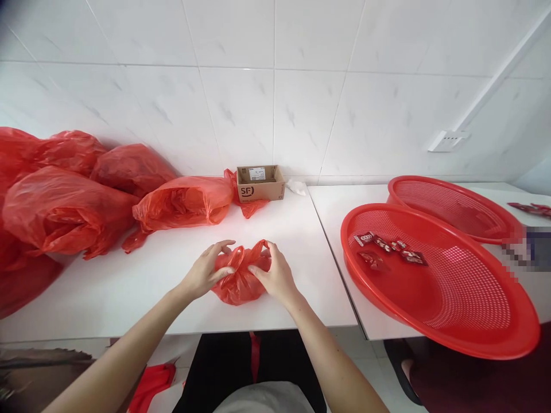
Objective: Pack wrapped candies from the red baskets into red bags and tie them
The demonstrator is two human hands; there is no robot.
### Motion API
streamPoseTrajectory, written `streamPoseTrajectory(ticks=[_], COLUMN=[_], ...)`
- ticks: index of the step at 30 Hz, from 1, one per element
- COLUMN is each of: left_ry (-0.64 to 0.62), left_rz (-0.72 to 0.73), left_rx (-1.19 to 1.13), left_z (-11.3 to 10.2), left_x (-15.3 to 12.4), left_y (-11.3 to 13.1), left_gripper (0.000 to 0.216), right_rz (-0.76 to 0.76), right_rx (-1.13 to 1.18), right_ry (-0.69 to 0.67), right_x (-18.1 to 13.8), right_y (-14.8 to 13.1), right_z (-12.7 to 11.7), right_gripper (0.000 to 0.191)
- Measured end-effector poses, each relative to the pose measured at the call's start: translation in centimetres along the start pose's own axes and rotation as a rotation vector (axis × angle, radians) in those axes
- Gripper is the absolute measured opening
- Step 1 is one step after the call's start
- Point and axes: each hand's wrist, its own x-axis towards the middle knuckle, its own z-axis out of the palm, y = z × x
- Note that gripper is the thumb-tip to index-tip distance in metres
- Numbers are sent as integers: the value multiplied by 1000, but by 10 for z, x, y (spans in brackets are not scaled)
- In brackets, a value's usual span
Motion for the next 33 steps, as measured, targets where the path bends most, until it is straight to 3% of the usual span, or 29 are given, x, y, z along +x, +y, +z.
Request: streamPoseTrajectory(ticks=[5, 8, 11, 14, 24, 29, 33], left_ry=[225, 239, 221, 270, 341, 353, 308], left_rz=[-118, -138, -121, -171, -316, -288, -160], left_rx=[-27, -10, 15, 31, -37, 30, 72], left_z=[7, 15, 27, 39, 48, 52, 53], left_x=[-40, -53, -52, -44, -47, -47, -44], left_y=[6, 4, -2, -8, -12, -15, -14], left_gripper=[42, 34, 25, 19, 17, 17, 32], right_rz=[-61, -105, -119, -94, -71, -83, -164], right_rx=[13, -24, 12, 111, 288, 243, 180], right_ry=[21, -31, -44, 32, 129, 133, 101], right_x=[-9, -10, -5, -1, 3, -1, -10], right_y=[2, 12, 26, 34, 38, 39, 34], right_z=[-2, 3, 13, 19, 12, 9, 11], right_gripper=[66, 76, 64, 52, 48, 44, 47])
